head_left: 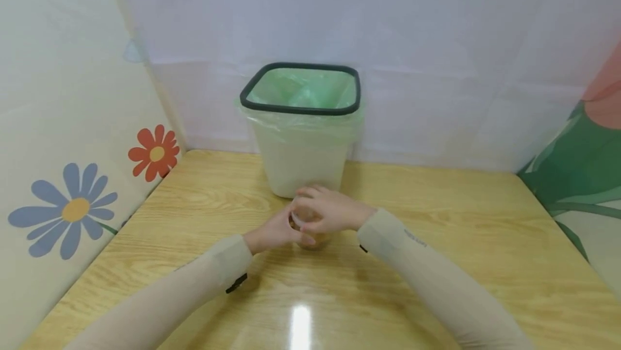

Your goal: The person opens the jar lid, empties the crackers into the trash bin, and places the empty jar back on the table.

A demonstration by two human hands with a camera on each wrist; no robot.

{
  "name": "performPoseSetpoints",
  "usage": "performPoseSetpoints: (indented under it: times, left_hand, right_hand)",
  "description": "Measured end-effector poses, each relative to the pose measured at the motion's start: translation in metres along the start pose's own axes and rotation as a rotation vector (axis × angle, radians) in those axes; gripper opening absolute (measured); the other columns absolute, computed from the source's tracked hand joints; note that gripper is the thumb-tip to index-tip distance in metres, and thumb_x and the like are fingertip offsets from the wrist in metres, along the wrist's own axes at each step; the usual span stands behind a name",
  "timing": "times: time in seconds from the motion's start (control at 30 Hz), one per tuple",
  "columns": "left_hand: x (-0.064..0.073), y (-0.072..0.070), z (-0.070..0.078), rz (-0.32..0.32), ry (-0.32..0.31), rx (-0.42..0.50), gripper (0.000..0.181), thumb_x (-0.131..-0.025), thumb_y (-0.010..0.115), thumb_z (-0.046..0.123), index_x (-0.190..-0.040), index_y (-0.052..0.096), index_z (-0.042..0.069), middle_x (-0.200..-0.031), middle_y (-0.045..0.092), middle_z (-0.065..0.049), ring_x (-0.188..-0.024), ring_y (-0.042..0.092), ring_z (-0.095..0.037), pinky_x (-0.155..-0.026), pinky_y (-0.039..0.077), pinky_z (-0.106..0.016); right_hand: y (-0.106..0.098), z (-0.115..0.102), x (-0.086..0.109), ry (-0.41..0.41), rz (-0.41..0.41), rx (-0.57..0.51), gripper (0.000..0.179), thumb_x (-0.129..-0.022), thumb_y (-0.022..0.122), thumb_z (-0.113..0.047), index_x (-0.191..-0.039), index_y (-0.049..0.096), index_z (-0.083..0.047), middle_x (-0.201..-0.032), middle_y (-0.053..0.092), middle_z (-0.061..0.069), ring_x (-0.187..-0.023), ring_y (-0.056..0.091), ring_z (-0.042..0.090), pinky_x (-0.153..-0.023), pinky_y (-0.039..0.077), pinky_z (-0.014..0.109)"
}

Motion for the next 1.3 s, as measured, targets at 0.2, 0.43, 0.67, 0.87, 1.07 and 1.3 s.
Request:
performPoseSetpoints:
  times: [0.2, 0.43, 0.67, 0.87, 1.07, 1.3]
  left_hand:
    - [0.0013, -0.0002, 0.0017, 0.012, -0.013, 0.007, 0.102, -0.086, 0.078, 0.009, -0.161, 0.010, 0.012, -0.166, 0.020, -0.009, -0.148, 0.028, -0.032, -0.117, 0.028, -0.057]
    - [0.0004, -0.0024, -0.0015, 0.016, -0.010, -0.008, 0.105, -0.086, 0.079, 0.009, -0.162, 0.007, 0.014, -0.166, 0.023, -0.007, -0.148, 0.029, -0.030, -0.118, 0.028, -0.055]
    - [0.0011, -0.0020, -0.0002, 0.015, -0.018, -0.012, 0.098, -0.087, 0.079, 0.010, -0.160, 0.014, 0.013, -0.159, 0.036, -0.009, -0.140, 0.041, -0.029, -0.114, 0.035, -0.052]
    - [0.0011, -0.0004, -0.0018, 0.013, -0.020, -0.021, 0.094, -0.088, 0.078, 0.011, -0.159, 0.017, 0.009, -0.157, 0.038, -0.012, -0.138, 0.043, -0.031, -0.113, 0.038, -0.052]
    - [-0.0009, -0.0001, 0.0028, 0.010, 0.016, -0.026, 0.096, -0.087, 0.079, 0.010, -0.160, 0.016, 0.008, -0.160, 0.033, -0.012, -0.140, 0.041, -0.032, -0.114, 0.036, -0.052]
    - [0.0004, 0.0006, 0.0047, 0.004, 0.024, -0.030, 0.097, -0.088, 0.078, 0.008, -0.160, 0.013, 0.008, -0.164, 0.026, -0.012, -0.144, 0.036, -0.034, -0.115, 0.034, -0.054]
  right_hand:
    - [0.0013, 0.0016, 0.0002, -0.002, 0.008, 0.016, 0.057, -0.098, 0.066, -0.031, -0.147, 0.049, -0.009, -0.155, 0.039, 0.023, -0.142, 0.038, 0.042, -0.116, 0.034, 0.054]
    - [-0.0005, 0.0039, 0.0003, 0.080, 0.004, 0.091, 0.057, -0.098, 0.064, -0.040, -0.149, 0.050, -0.019, -0.158, 0.033, 0.024, -0.143, 0.035, 0.046, -0.115, 0.033, 0.057]
    - [-0.0025, 0.0013, 0.0003, 0.042, 0.019, 0.040, 0.048, -0.097, 0.065, -0.031, -0.143, 0.057, -0.018, -0.154, 0.040, 0.025, -0.140, 0.039, 0.045, -0.114, 0.035, 0.058]
    - [-0.0019, 0.0018, 0.0007, -0.012, 0.033, -0.010, 0.049, -0.094, 0.065, -0.025, -0.141, 0.058, -0.013, -0.152, 0.040, 0.028, -0.140, 0.038, 0.046, -0.114, 0.033, 0.059]
    - [-0.0063, 0.0003, 0.0027, -0.052, 0.048, -0.022, 0.051, -0.090, 0.065, -0.021, -0.139, 0.059, -0.010, -0.151, 0.042, 0.029, -0.140, 0.038, 0.045, -0.115, 0.031, 0.059]
    - [-0.0073, -0.0032, 0.0041, -0.079, 0.012, -0.035, 0.054, -0.089, 0.062, -0.021, -0.141, 0.057, -0.007, -0.152, 0.040, 0.030, -0.142, 0.037, 0.045, -0.116, 0.029, 0.059]
Point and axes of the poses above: each hand's wrist, its own x-axis away from the middle knuckle, its own y-axis out of the palm, z = x × y, the point moved 9 cm from there along -x, towards the middle knuckle
